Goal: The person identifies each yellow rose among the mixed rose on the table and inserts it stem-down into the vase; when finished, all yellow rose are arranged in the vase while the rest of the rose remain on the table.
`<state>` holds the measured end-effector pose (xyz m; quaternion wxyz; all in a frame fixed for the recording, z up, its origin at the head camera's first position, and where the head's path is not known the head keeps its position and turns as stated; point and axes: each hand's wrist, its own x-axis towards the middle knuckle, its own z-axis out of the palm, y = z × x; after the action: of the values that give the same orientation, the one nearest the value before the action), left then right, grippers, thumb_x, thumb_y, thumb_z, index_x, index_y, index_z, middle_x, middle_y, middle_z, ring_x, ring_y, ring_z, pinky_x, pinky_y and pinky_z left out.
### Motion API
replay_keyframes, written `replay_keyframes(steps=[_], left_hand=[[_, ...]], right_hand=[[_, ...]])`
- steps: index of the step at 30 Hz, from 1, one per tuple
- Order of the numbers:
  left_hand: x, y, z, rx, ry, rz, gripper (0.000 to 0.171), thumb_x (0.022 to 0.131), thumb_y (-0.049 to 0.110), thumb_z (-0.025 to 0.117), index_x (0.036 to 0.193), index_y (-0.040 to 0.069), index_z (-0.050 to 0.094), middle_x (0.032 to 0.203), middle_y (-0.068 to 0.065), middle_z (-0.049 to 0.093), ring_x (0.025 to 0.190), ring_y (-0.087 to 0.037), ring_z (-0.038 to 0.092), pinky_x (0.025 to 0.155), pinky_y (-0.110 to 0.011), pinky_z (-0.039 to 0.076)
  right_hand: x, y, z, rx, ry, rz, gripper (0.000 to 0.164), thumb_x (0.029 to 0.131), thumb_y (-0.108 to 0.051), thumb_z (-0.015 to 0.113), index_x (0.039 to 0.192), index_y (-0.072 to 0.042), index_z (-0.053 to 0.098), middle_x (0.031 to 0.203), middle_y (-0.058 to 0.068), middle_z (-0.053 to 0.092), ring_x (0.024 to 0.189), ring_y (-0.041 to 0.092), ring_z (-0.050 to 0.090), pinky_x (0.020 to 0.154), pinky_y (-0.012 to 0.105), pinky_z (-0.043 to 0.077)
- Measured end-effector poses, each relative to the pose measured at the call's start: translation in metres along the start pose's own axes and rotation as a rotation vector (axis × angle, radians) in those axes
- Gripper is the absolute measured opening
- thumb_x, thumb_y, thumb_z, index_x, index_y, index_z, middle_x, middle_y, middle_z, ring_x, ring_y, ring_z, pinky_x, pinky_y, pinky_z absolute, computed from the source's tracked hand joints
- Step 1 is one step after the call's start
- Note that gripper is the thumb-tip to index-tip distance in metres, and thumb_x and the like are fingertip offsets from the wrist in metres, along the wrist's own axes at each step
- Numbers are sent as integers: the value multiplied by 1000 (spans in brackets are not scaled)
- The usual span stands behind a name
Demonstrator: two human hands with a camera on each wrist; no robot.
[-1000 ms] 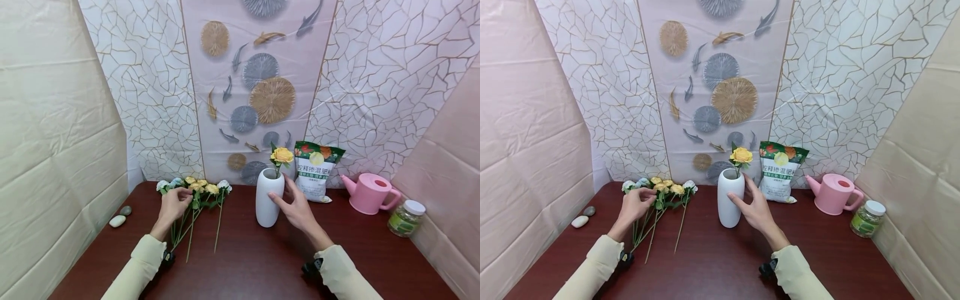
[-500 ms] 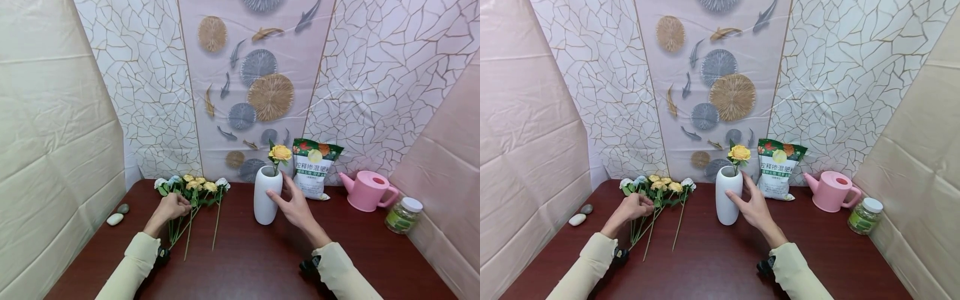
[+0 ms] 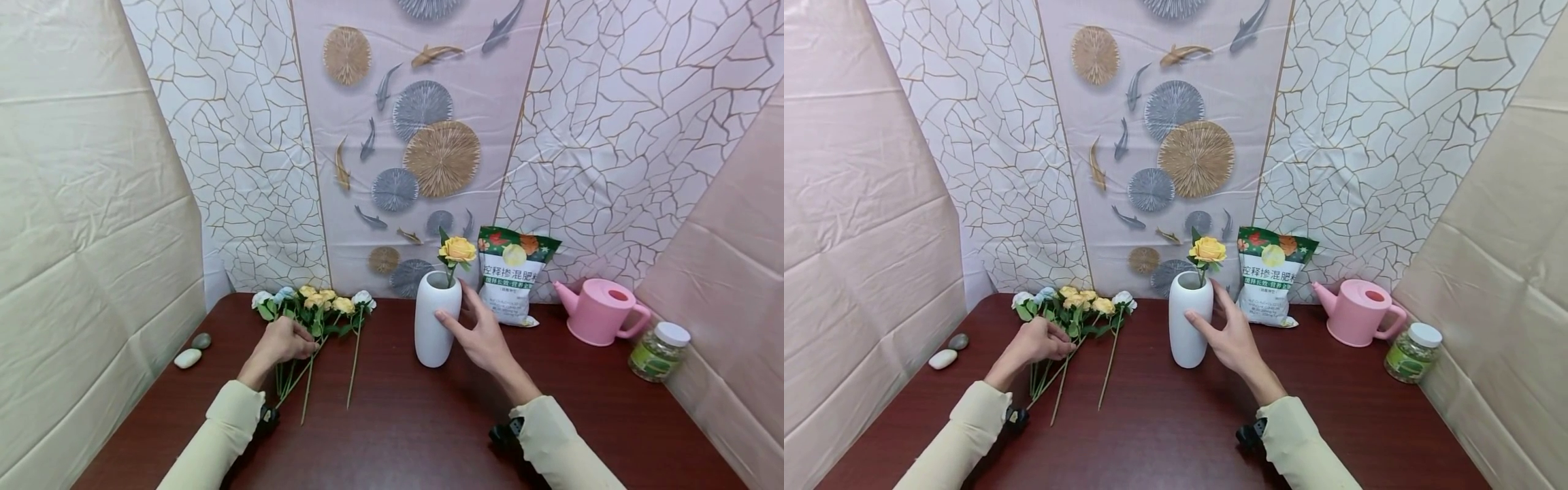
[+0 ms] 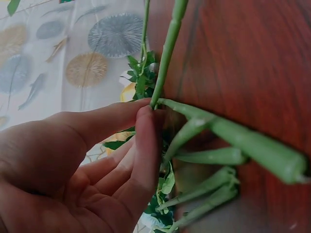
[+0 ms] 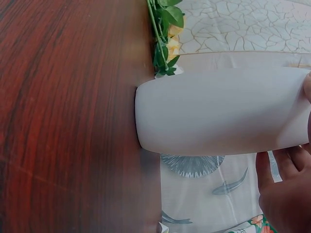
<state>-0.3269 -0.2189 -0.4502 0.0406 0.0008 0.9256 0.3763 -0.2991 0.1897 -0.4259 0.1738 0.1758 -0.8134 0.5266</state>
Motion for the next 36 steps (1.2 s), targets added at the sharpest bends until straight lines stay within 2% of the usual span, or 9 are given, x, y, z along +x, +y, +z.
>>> replay_keyframes(steps=[6, 11, 18, 24, 27, 30, 34, 36], left_hand=[[3, 0, -5, -153, 37, 29, 21, 85, 24, 82, 97, 7, 77, 80, -5, 78, 75, -22, 76, 71, -39, 62], [1, 4, -8, -211, 62, 52, 26, 87, 28, 80, 103, 8, 76, 88, -6, 79, 82, -27, 77, 76, -41, 62], [-2, 18, -5, -340, 98, 184, 26, 93, 24, 74, 112, 6, 72, 103, -18, 77, 85, -31, 77, 75, -40, 63], [-9, 41, 1, -487, 126, 233, 28, 94, 21, 72, 119, 8, 70, 113, -18, 74, 92, -29, 76, 75, -39, 63], [-11, 56, 5, -547, 121, 288, 29, 95, 18, 72, 120, 4, 68, 116, -23, 72, 99, -34, 74, 78, -41, 62], [-11, 71, 9, -519, 151, 359, 29, 95, 18, 72, 119, 3, 69, 115, -22, 73, 100, -33, 74, 79, -37, 63], [-9, 94, 13, -489, 215, 459, 25, 93, 18, 74, 116, 8, 72, 111, -14, 76, 100, -26, 75, 79, -28, 61], [-8, 107, 15, -551, 220, 506, 25, 93, 15, 74, 116, 8, 72, 110, -14, 76, 102, -27, 74, 82, -27, 61]], right_hand=[[1, 2, -1, -2, -2, -4, 80, 93, -44, 71, 158, -22, 31, 153, 1, 50, 137, 21, 51, 111, 53, 44], [0, 1, -1, 3, -3, -7, 78, 93, -43, 71, 158, -23, 32, 153, 0, 49, 138, 20, 50, 111, 54, 43], [-1, 1, 0, 7, 15, -2, 76, 91, -45, 72, 156, -30, 35, 152, -7, 49, 138, 15, 50, 111, 53, 43], [-2, 1, 0, 12, 0, 22, 75, 91, -46, 73, 154, -37, 34, 152, -8, 48, 138, 14, 48, 112, 52, 42], [-1, 1, 0, 28, -6, 25, 78, 91, -44, 73, 156, -33, 32, 154, -5, 47, 140, 16, 47, 114, 53, 40], [0, 0, 0, 39, -7, 21, 79, 91, -43, 73, 157, -28, 32, 154, -3, 47, 140, 18, 47, 114, 55, 40], [0, 0, 0, 31, 0, 14, 78, 91, -44, 73, 157, -27, 34, 152, -6, 49, 138, 15, 49, 113, 52, 42], [0, 1, 0, 28, 3, 6, 78, 91, -45, 73, 156, -27, 35, 151, -7, 50, 138, 14, 49, 113, 52, 42]])
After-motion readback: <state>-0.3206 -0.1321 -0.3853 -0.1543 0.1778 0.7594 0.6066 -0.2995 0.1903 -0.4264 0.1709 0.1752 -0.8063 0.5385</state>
